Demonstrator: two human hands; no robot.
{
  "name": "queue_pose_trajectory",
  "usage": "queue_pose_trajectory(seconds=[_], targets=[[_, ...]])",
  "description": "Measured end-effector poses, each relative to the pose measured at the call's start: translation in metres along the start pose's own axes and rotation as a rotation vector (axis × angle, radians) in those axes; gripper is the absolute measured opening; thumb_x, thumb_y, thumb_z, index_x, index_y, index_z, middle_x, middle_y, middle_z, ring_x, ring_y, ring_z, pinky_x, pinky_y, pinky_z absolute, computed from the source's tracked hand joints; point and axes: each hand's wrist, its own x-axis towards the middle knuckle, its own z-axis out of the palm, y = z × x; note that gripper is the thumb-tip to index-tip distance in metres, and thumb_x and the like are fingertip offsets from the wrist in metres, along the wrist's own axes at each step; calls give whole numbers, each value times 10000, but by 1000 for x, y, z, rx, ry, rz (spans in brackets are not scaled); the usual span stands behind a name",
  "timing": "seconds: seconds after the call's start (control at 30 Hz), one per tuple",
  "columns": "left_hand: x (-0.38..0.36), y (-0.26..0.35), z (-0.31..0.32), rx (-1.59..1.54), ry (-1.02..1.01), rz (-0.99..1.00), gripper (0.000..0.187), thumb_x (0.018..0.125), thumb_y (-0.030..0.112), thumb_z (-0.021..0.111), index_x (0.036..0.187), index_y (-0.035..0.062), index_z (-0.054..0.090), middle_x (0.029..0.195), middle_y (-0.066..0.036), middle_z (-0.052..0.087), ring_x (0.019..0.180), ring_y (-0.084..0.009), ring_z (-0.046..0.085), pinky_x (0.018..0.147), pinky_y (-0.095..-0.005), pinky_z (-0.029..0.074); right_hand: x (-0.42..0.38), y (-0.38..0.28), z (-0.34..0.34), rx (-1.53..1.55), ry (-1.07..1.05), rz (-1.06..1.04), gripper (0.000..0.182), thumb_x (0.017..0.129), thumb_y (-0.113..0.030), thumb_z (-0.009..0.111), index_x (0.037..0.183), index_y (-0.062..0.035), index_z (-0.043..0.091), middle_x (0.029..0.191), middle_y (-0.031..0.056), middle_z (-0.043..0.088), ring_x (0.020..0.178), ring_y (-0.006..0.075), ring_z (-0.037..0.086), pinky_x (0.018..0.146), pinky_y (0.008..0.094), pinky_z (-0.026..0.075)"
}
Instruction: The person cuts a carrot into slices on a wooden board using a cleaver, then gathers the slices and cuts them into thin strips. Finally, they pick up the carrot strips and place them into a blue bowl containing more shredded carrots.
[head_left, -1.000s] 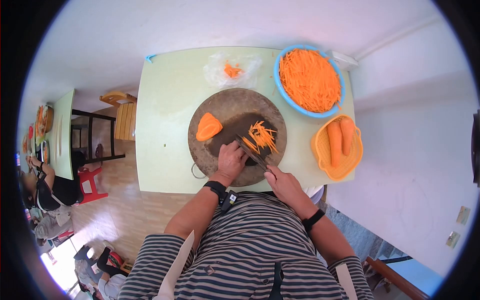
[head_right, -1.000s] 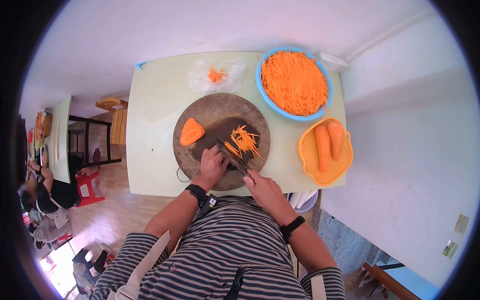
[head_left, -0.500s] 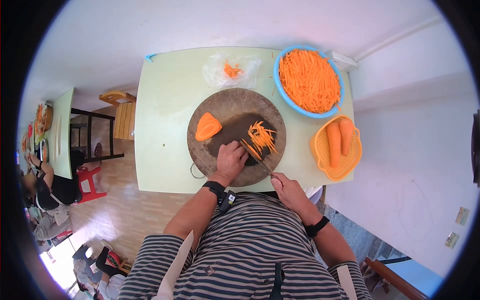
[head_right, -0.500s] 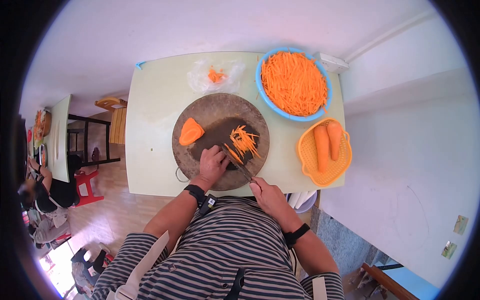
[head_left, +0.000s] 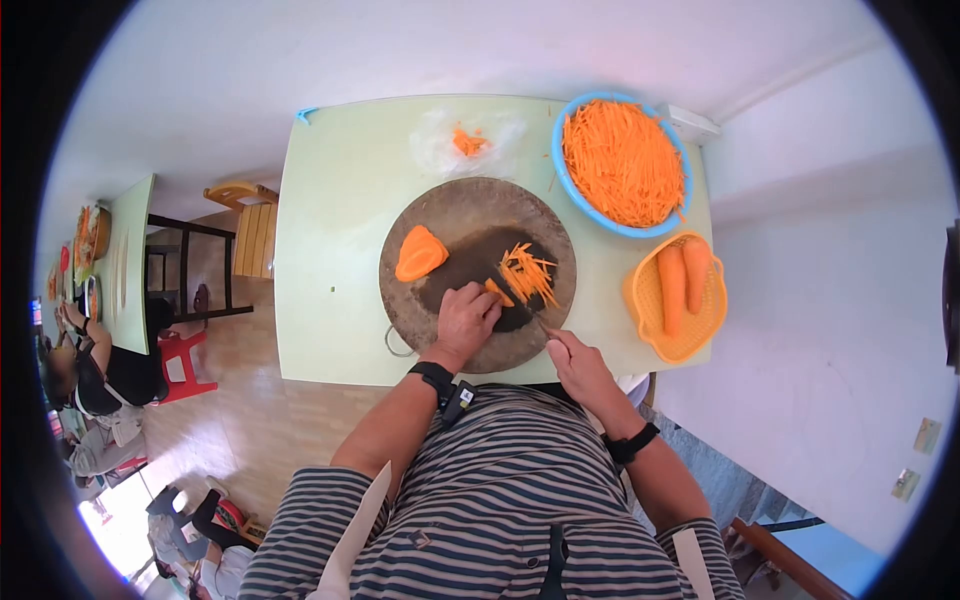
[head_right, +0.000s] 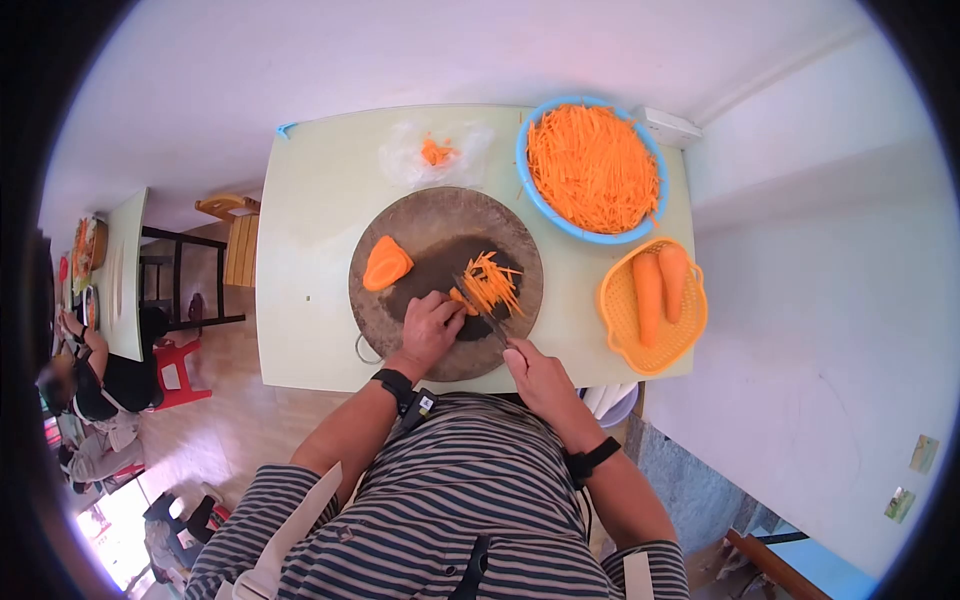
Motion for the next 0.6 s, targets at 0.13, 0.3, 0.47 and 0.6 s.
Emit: queue_pose_trajectory(seconds=[0.13, 0.3, 0.47, 0.6], targets=[[-1, -3, -1, 20, -9, 11, 159, 746, 114, 775, 893, 125, 713, 884, -15, 622, 795, -230, 607, 700, -373, 426, -14, 4, -1, -73, -61, -15, 420, 1044, -365, 511, 1290, -39, 605, 1048, 286, 696, 1008, 466, 667, 875, 479, 532], [-2, -5, 0, 24, -38, 22, 212, 733, 117, 779, 931, 135, 708, 856, -21, 578, 775, -245, 583, 698, -376, 421, -17, 5, -1, -102, -81, -21, 425, 1047, -368, 500, 1300, -41, 596, 1027, 292, 697, 995, 473, 666, 868, 491, 531], [0, -3, -3, 16, -28, 28, 219, 729, 122, 783, 934, 137, 709, 859, -25, 584, 776, -248, 586, 700, -376, 423, -8, -8, 2, -194, -95, -3, 411, 1048, -354, 499, 1293, -39, 596, 1010, 290, 697, 976, 473, 667, 855, 492, 531], [-1, -5, 1, 43, -30, 30, 182, 739, 118, 777, 908, 132, 711, 872, -26, 604, 778, -247, 595, 700, -376, 431, 4, -4, 10, -234, -65, -25, 398, 1048, -343, 510, 1293, -43, 602, 976, 273, 703, 942, 470, 674, 827, 480, 536]])
